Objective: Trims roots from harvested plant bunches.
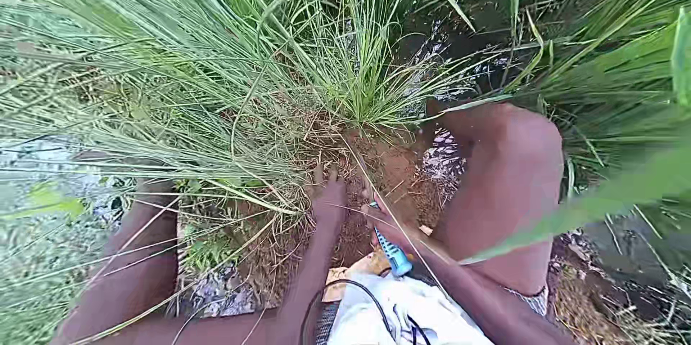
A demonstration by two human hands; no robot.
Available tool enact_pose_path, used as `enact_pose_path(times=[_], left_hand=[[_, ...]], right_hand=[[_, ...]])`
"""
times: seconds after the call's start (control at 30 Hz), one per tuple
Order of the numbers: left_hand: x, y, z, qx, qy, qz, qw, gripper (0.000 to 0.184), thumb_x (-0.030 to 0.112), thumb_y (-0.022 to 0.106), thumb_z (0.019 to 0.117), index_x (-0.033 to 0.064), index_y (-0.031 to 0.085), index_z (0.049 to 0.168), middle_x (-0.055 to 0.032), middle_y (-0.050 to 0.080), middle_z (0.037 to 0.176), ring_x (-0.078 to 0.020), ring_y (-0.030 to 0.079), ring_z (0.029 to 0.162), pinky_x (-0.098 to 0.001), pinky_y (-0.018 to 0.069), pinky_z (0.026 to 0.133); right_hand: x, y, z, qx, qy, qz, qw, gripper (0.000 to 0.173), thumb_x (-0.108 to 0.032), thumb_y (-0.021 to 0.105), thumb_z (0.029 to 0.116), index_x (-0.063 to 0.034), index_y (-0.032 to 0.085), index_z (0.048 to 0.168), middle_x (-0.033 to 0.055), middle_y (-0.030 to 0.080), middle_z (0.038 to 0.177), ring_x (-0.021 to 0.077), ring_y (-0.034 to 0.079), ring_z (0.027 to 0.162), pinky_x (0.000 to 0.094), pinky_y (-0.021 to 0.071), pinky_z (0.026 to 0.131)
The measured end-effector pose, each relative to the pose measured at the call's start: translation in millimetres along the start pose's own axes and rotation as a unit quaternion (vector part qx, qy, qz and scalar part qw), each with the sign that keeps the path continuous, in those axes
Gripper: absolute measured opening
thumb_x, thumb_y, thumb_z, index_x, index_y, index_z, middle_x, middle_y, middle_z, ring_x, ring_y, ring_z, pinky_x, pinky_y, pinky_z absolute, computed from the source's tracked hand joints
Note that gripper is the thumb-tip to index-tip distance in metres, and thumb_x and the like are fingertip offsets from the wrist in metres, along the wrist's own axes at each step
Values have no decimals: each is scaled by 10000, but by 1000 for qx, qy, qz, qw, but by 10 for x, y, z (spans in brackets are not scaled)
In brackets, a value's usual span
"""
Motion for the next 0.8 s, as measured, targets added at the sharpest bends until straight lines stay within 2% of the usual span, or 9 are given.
enact_pose_path(times=[0.07, 0.17, 0.23, 0.3, 0.4, 0.5, 0.57, 0.7, 0.8], left_hand=[[63, 15, -51, 31, 21, -7, 999, 332, 137, 470, 1045, 103, 693, 1288, -77, 484, 1576, -470, 342, 1483, -737, 315, 1073], [165, -148, -178, 43, 34, -2, 998, 319, 166, 522, 1029, 134, 696, 1295, -130, 564, 1487, -463, 438, 1413, -698, 366, 1051], [177, -175, -251, 60, 49, -11, 997, 310, 184, 518, 1042, 91, 703, 1272, -217, 635, 1337, -475, 559, 1267, -655, 419, 1009], [126, -89, -299, 46, 51, -27, 997, 301, 205, 513, 1047, 17, 704, 1185, -250, 687, 1165, -456, 651, 1116, -610, 490, 939], [-110, 256, -314, -112, -45, -80, 989, 404, 315, 459, 1087, 55, 630, 1345, -225, 699, 1199, -413, 670, 1138, -583, 514, 960], [-244, 426, -275, -137, -119, -195, 964, 517, 395, 478, 1079, 18, 551, 1426, -256, 672, 1239, -427, 646, 1173, -622, 477, 1005], [-281, 464, -187, -122, -150, -227, 954, 576, 435, 507, 1067, -20, 534, 1419, -261, 664, 1252, -422, 644, 1184, -614, 479, 1015], [-251, 475, 27, -79, -179, -306, 932, 576, 453, 545, 1049, -65, 598, 1294, -264, 680, 1168, -408, 656, 1129, -594, 489, 999], [-201, 536, 157, -60, -207, -332, 918, 571, 472, 479, 1070, -58, 653, 1190, -253, 705, 1068, -399, 687, 1038, -594, 515, 941]], right_hand=[[-31, -30, -31, -2, 6, -13, 1000, 455, -268, 433, 1105, -125, 358, 1531, 78, 574, 883, 158, 583, 570, 338, 552, 547], [-85, -51, -46, -7, 4, -32, 999, 460, -264, 440, 1100, -121, 372, 1531, 97, 583, 910, 177, 593, 607, 362, 554, 578], [-119, -68, -71, -2, 15, -33, 999, 448, -263, 442, 1101, -119, 386, 1522, 90, 579, 894, 171, 592, 612, 353, 552, 583], [-142, -83, -84, -5, 17, -48, 999, 460, -269, 438, 1102, -115, 381, 1531, 96, 588, 916, 171, 606, 620, 351, 564, 598], [-145, -75, -90, -21, 6, -59, 998, 469, -294, 430, 1102, -116, 367, 1531, 106, 597, 922, 191, 619, 645, 375, 569, 631], [-154, -91, -97, -24, 6, -58, 998, 468, -302, 421, 1106, -120, 357, 1532, 98, 592, 919, 186, 619, 646, 369, 569, 629], [-149, -97, -98, -24, 10, -63, 998, 475, -310, 420, 1107, -112, 353, 1533, 100, 598, 930, 185, 626, 652, 366, 573, 635], [-149, -95, -98, -17, 10, -56, 998, 478, -309, 422, 1105, -118, 357, 1538, 99, 604, 923, 183, 622, 635, 364, 573, 624], [-148, -114, -154, -7, -10, -57, 998, 473, -300, 432, 1101, -110, 366, 1529, 85, 598, 889, 178, 618, 632, 358, 569, 620]])
Point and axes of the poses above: each hand's wrist, its own z-axis towards the middle knuckle, its own y-axis out of the palm, x = y × z, the point moved 8 cm from there along z, towards the middle knuckle
